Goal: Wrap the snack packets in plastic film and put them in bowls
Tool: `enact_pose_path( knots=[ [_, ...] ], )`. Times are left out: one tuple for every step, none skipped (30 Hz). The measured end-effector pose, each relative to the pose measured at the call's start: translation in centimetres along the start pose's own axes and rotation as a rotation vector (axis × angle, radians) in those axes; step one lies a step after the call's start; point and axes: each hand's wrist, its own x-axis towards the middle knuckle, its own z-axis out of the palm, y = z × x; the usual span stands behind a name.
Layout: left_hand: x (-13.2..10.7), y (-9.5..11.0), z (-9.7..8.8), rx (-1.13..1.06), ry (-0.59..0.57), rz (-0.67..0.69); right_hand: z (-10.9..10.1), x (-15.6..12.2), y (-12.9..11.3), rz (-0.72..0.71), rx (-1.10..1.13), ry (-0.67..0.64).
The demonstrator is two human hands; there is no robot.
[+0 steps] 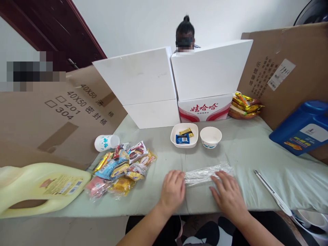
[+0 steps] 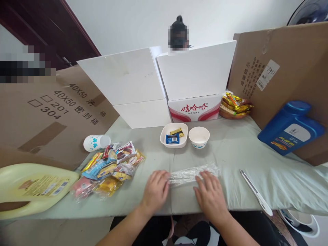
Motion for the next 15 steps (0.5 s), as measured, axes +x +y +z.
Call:
enact_pose_path(
  knots=[
    [-0.3,1.1,0.4,-0.038,-0.034,0.049,0.3,0.3,-0.6,-0.076,0.031,-0.020],
    [-0.6,2.0,0.8,-0.059,-0.070,0.074,0.8,0.5,-1.0,-0.139,0.052,-0.056],
    [-0.9,2.6,1.2,-0.064,-0.099,0.074,1.3,0.5,-1.1,-0.173,0.057,-0.095],
    [-1.1,2.9,1.6,-0.058,-0.120,0.056,1.9,0.5,-0.9,-0.180,0.049,-0.131],
    [-1.4,2.8,1.8,-0.050,-0.133,0.030,2.4,0.3,-0.4,-0.164,0.031,-0.159],
    [-1.7,2.3,1.9,-0.042,-0.138,0.001,2.9,-0.1,0.2,-0.129,0.007,-0.180],
    [-1.9,1.7,1.8,-0.036,-0.136,-0.028,3.2,-0.5,1.0,-0.086,-0.020,-0.194],
    [-2.2,0.9,1.7,-0.031,-0.125,-0.054,3.4,-0.9,1.9,-0.043,-0.044,-0.200],
    [-2.4,0.1,1.5,-0.025,-0.109,-0.077,3.4,-1.3,2.7,-0.008,-0.064,-0.202],
    [-2.6,-0.6,1.3,-0.016,-0.088,-0.094,3.2,-1.6,3.4,0.015,-0.075,-0.200],
    [-2.7,-1.0,1.1,-0.007,-0.066,-0.103,3.0,-1.9,4.0,0.027,-0.080,-0.196],
    [-2.8,-1.3,1.0,-0.004,-0.049,-0.106,2.6,-2.0,4.5,0.027,-0.076,-0.193],
    [-2.7,-1.3,0.9,-0.009,-0.043,-0.099,2.2,-2.1,4.9,0.016,-0.066,-0.192],
    [-2.5,-1.2,1.0,-0.017,-0.052,-0.089,1.7,-2.1,5.2,0.001,-0.052,-0.196],
    [-2.2,-1.0,1.1,-0.022,-0.074,-0.080,1.2,-2.1,5.3,-0.017,-0.033,-0.204]
  ],
)
